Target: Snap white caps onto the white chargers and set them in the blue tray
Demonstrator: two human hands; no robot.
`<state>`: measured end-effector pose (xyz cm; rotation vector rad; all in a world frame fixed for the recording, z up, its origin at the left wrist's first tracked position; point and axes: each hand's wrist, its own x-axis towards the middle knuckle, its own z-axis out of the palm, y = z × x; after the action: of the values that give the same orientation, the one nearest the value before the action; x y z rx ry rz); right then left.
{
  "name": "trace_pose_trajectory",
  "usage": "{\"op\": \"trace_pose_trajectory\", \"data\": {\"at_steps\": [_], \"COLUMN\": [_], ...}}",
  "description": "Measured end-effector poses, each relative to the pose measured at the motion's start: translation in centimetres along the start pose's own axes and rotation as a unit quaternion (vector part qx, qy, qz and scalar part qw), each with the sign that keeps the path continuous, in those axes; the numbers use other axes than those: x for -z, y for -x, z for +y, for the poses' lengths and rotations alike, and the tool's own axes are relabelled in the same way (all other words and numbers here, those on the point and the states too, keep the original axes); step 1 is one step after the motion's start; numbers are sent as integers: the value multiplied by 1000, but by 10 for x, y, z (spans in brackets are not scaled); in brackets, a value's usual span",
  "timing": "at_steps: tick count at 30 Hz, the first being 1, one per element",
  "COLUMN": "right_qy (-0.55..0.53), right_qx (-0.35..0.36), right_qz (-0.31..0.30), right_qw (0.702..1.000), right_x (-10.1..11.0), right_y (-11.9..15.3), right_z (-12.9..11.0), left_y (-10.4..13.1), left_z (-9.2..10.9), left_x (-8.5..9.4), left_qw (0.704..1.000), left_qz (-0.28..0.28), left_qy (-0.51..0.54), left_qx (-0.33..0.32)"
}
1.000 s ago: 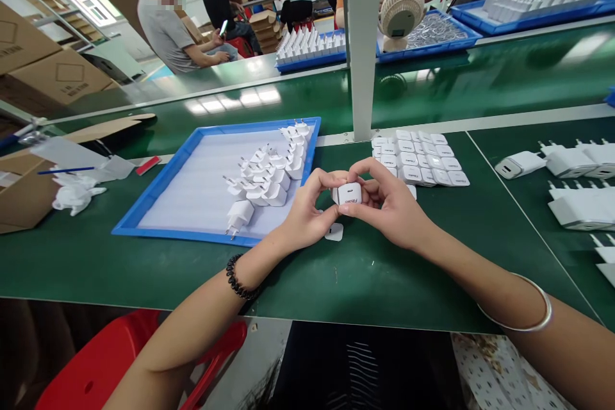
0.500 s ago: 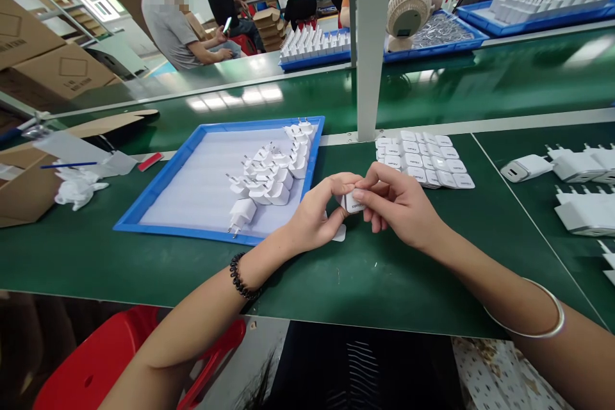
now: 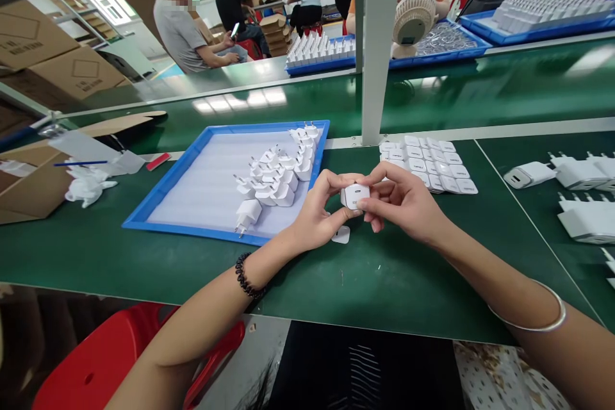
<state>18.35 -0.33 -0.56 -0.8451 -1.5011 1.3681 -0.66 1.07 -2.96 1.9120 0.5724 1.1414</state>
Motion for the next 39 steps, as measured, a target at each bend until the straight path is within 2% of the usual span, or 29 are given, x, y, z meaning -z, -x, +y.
{"op": "trace_pose_trajectory", "data": {"at_steps": [5,10,19,24,28,31,34,36,39], "right_qy": [46,43,-26,-9,8,3,23,55,97], "right_qx": [13,-9,-28,-22,-27,-31,-19,-4,13], "right_qz": [57,33,8,24,29,24,37,44,36], "right_qw": [997,998,999,999,999,999,999,997,995], "right_x": [-6,-4,-1,1,1,-1,-4,-7,-10], "right_y": [1,1,-1,2,2,0,-1,0,3], "right_z": [7,4,3,5,4,3,3,4,7], "left_y": [0,0,-1,-2,-5,-10,-15,-17,-16], "left_z": [-3,-6,-5,-1,1,11,30,44,61], "left_x": [2,3,8,8,10,17,34,50,72], "left_qw": [996,994,994,985,960,933,894,866,815], "left_qz": [-28,-22,-29,-55,-112,-144,-125,-96,-118], "left_qy": [-86,-91,-101,-153,-221,-306,-426,-490,-557], "left_qx": [-27,-54,-43,-64,-130,-125,-63,8,110]}}
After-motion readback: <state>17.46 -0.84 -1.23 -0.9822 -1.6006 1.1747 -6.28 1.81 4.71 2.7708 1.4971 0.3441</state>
